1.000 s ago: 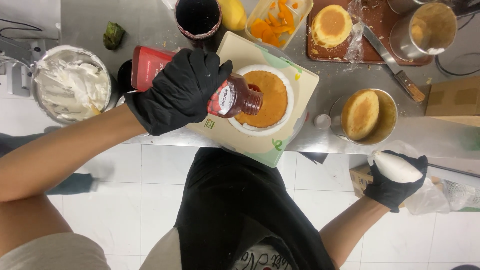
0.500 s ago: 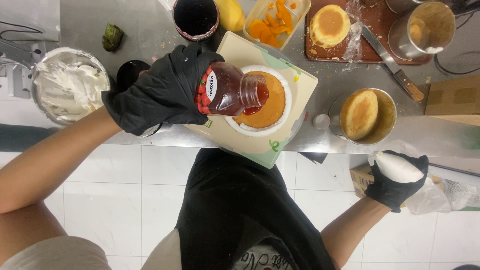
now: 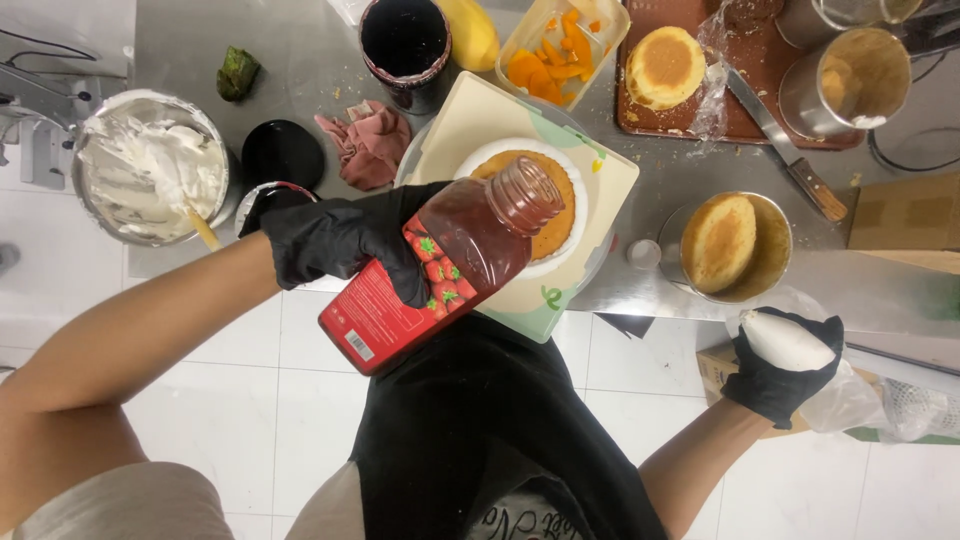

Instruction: The person pipes strawberry filling from a bottle onto a round sponge cake layer and spreads it with a knife. They fill a piping bag with cream from a bowl, pipe a cream ring onto the cake, place a second sponge layer on top, add more strawberry filling, spread it, and pipe and spread another layer of cream.

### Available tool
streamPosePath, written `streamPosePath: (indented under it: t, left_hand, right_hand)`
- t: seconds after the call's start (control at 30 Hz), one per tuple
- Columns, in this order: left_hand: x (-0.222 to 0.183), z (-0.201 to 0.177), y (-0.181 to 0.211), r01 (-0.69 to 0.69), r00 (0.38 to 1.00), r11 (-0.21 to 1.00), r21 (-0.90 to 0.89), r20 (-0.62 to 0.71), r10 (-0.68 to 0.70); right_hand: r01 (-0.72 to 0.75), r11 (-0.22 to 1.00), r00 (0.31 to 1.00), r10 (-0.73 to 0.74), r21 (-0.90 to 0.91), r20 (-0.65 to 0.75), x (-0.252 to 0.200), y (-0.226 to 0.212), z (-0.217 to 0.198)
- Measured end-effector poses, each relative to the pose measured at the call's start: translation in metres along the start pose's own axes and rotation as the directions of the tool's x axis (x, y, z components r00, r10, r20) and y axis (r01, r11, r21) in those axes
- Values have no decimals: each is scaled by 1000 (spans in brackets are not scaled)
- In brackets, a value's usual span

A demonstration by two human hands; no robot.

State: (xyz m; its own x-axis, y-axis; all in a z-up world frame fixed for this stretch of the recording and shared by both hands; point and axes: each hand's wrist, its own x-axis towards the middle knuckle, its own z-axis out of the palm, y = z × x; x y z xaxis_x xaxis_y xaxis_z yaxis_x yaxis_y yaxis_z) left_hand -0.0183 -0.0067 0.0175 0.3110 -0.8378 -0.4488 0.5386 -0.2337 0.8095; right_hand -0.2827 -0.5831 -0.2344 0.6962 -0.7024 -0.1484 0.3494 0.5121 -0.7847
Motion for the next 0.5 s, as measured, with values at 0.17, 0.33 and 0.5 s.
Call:
streamPosePath:
  t: [0.17, 0.33, 0.5]
  left_hand:
    - [4, -7, -37, 95, 993, 950, -297, 101, -67]
    - [-33, -15, -3, -119, 989, 977, -175, 71, 133]
    - [-89, -84, 8, -528, 716, 775, 348, -310, 626]
  right_hand:
    - [-61, 995, 997, 64, 75, -42, -6, 1, 12]
    - [-66, 998, 995, 68, 20, -74, -21, -8, 35]
    - [242, 324, 934, -332, -915, 129, -61, -28, 87]
